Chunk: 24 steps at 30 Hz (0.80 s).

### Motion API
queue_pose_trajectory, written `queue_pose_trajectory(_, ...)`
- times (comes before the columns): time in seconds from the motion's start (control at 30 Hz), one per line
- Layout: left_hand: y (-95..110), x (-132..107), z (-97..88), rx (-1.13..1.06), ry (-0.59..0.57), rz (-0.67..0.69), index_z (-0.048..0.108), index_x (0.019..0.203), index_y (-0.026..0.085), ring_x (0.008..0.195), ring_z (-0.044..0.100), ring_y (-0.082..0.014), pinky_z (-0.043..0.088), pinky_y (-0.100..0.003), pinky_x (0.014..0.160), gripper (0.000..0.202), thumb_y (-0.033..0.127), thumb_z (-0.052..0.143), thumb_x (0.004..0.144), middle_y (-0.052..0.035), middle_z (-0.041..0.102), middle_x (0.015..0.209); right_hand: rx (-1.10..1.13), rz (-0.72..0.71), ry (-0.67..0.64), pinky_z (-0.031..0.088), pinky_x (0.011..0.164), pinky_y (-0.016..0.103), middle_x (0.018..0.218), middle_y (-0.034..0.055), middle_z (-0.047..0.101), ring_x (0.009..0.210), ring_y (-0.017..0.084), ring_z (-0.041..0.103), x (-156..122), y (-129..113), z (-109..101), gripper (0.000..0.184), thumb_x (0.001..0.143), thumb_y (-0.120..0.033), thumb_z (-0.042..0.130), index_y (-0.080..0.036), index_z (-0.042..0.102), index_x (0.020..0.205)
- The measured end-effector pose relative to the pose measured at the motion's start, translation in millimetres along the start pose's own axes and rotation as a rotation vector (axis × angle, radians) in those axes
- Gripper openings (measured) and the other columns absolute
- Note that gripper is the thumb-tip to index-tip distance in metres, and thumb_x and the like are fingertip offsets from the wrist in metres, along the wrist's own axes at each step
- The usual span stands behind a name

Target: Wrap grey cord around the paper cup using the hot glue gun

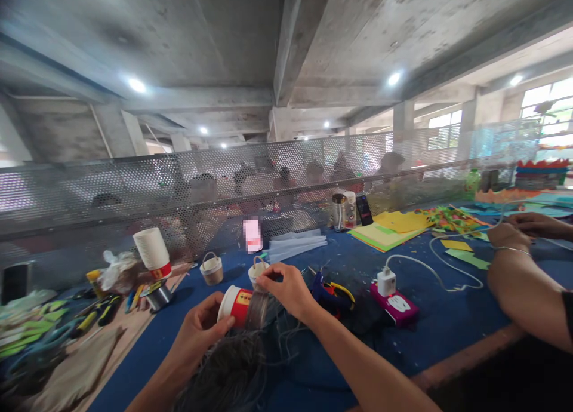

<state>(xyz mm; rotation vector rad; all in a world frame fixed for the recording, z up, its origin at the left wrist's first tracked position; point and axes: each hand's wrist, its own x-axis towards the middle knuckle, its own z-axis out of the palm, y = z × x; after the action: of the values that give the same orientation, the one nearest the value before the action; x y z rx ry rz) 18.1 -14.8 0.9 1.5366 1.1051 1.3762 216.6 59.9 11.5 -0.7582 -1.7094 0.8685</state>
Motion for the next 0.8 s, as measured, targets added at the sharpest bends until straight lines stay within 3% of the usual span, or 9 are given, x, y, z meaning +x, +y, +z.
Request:
queue_pose_trajectory(0.23, -0.5, 0.5, -4.3, 0.025, -0.025, 0.026, 0.063, 0.071, 0.016, 0.061, 0.049, -0.0133, 0.038, -0.021, 0.057, 0.024, 0.036, 0.077, 0.068, 0.0007, 0.058, 0.065, 0.035, 0.041, -0.031, 0.047, 0.068, 0.025, 0.075, 0.0016, 0.072, 0.071, 0.017, 0.063, 1.8, 3.2, 1.1, 0.017, 0.079, -0.032, 0.069, -0.015, 0.074, 0.078)
queue_pose_trajectory(0.57, 3.9, -3.0, -0.8, 0.014, 0.019, 0.034, 0.063, 0.067, 0.017, 0.060, 0.050, -0.0142, 0.039, -0.023, 0.057, 0.027, 0.039, 0.079, 0.064, 0.0009, 0.058, 0.063, 0.143, 0.082, -0.098, 0.046, 0.067, 0.026, 0.073, 0.0013, 0.072, 0.069, 0.017, 0.063, 0.4, 1.2, 0.4, 0.028, 0.074, -0.043, 0.073, -0.016, 0.076, 0.077)
queue_pose_trajectory(0.8, 8.7, -5.1, 3.5, -0.038, 0.027, 0.047, 0.063, 0.067, 0.017, 0.061, 0.050, -0.0132, 0.039, -0.022, 0.058, 0.024, 0.034, 0.080, 0.064, 0.0016, 0.059, 0.063, 0.200, 0.156, -0.132, 0.044, 0.066, 0.024, 0.068, -0.0014, 0.069, 0.065, 0.014, 0.059, 0.8, 3.4, 0.8, 0.023, 0.073, -0.038, 0.073, -0.015, 0.075, 0.075)
